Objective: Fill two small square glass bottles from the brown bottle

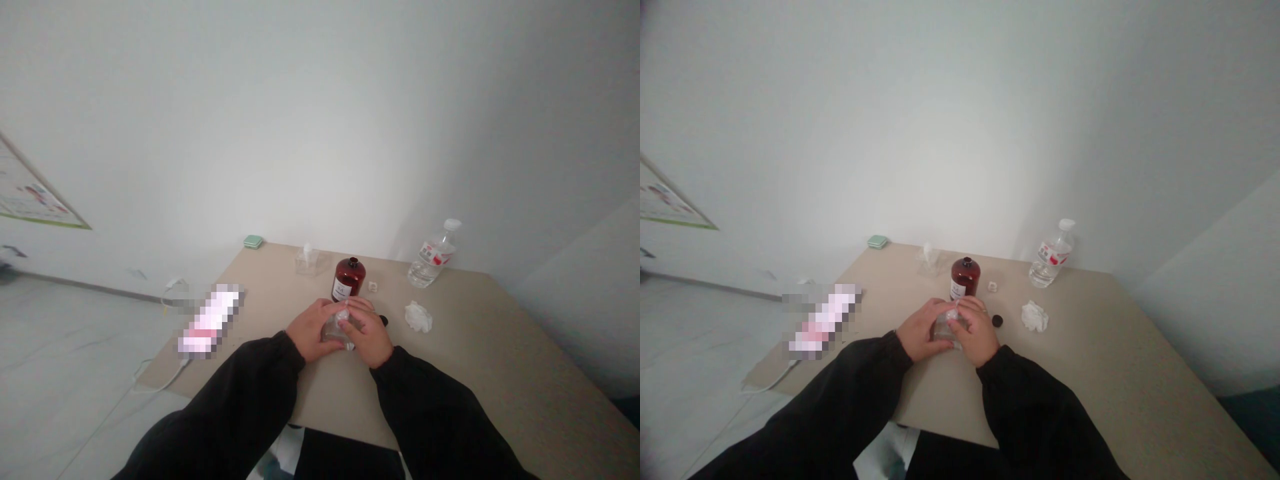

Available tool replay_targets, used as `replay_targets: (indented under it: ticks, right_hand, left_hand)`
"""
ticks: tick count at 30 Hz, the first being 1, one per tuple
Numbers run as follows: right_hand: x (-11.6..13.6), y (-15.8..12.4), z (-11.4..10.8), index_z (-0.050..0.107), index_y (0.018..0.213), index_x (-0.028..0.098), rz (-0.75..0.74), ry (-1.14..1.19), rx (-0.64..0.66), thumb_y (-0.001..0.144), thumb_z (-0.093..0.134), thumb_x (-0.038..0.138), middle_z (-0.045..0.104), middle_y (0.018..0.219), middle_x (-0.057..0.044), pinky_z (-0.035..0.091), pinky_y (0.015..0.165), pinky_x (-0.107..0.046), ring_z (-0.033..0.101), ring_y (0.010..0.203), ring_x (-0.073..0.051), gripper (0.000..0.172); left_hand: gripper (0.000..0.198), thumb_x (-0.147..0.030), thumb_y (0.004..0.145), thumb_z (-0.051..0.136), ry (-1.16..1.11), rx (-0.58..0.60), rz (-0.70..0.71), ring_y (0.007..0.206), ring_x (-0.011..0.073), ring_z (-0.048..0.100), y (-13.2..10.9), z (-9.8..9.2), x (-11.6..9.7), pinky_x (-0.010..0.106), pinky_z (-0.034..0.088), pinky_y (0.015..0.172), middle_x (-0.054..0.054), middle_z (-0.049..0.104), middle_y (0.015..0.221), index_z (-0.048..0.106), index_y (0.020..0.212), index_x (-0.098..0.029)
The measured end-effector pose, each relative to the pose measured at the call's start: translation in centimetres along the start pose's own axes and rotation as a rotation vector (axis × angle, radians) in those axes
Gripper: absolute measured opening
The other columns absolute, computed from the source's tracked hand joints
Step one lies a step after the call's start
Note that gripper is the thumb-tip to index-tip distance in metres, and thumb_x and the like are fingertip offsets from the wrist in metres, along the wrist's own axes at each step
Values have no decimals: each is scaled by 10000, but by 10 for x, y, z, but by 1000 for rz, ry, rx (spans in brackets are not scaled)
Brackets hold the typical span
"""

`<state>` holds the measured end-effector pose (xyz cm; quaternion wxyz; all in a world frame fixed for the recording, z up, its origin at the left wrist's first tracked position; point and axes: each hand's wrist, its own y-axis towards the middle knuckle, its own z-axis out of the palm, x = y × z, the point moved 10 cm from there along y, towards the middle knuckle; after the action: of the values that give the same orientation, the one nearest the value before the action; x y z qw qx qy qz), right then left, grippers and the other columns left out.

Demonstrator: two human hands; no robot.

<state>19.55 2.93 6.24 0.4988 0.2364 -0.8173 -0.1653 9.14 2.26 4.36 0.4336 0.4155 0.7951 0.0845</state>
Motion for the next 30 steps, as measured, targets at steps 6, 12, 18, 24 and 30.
replay_targets:
  ticks: [6,12,18,24,30]
  right_hand:
    - [-4,-5,-1,758,941,292,92,-127,-76,769,663,312,734,1003,-72,337,1027,-534,599,1012,-307,197]
    - [-4,-6,-2,751,924,296,126,-150,-106,753,676,290,732,1026,-68,245,1079,-557,607,1020,-315,186]
    - [-10,-6,0,736,988,246,102,-39,-66,772,643,320,682,1099,-102,398,1002,-480,575,1084,-295,247]
    - [-18,-6,0,730,947,203,164,40,-11,727,691,320,642,1143,-114,421,995,-445,591,1084,-278,252]
    - [10,11,-51,733,905,220,142,-21,-118,761,667,358,676,989,-65,458,905,-403,612,966,-255,210]
  left_hand:
    - [749,-327,716,756,56,3,-78,1094,275,512,2,2,0,452,444,983,101,512,1178,397,1364,-218]
    - [732,-323,717,750,82,-11,-98,1107,283,513,1,3,1,455,441,989,105,510,1195,407,1355,-219]
    - [831,-382,682,791,12,-36,-92,1176,303,499,0,2,4,480,406,1035,126,492,1274,364,1373,-206]
    - [1046,-619,660,740,-188,-111,-134,1178,334,496,-6,-2,22,522,391,998,178,458,1300,167,1423,-188]
    - [691,-635,895,392,-422,-372,-262,1102,267,517,-17,-21,54,430,434,883,153,452,1248,148,1392,-222]
